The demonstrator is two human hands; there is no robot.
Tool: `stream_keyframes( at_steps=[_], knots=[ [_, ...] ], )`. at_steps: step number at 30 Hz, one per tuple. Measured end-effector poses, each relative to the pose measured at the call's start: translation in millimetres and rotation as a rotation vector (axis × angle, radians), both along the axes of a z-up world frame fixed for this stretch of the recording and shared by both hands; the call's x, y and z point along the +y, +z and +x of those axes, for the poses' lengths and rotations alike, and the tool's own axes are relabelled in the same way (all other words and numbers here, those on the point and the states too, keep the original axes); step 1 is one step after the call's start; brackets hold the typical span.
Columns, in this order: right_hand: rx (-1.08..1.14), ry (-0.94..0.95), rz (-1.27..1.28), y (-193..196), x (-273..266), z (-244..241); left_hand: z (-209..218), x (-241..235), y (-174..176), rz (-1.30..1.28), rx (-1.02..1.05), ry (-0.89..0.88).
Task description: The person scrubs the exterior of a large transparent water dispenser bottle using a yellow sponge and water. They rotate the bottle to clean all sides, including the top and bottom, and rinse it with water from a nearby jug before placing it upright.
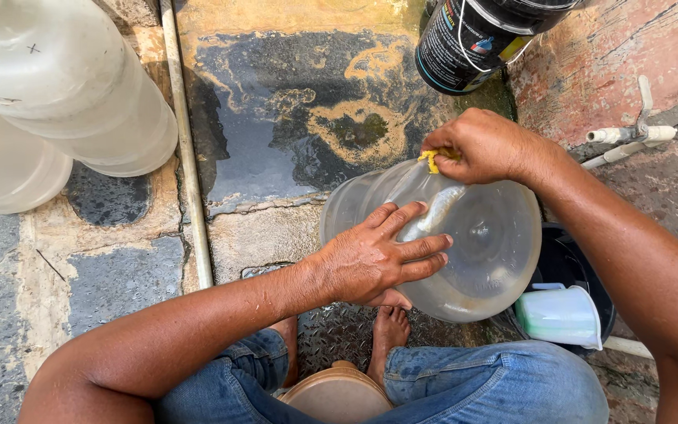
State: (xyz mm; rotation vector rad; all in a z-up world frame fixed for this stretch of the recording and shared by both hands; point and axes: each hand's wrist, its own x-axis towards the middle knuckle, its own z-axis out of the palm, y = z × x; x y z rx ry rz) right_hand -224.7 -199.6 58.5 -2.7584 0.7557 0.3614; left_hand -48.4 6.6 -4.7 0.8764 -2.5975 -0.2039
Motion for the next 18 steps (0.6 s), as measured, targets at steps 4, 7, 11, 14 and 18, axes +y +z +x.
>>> stream_keyframes(
  at_steps=[4, 7, 11, 14, 18],
  knots=[
    [-0.128, 0.007, 0.008, -5, -3, -1, 5, -1, 0, -0.016, 0.028, 0.007],
    [-0.172, 0.011, -0.076, -17, -2, -2, 6, 1, -1, -0.013, 0.014, -0.023],
    [-0.246, -0.296, 0.125, -26, -5, -10, 4, 0, 2, -0.05, -0.038, -0.021],
    [-0.348, -0.433, 0.244, -26, -12, -30, 14, -4, 2, -0.036, 0.034, 0.046],
    [-0.398, -0.398, 0.324, -25, -17, -43, 19, -7, 2, -0.046, 0.071, 0.045]
  ],
)
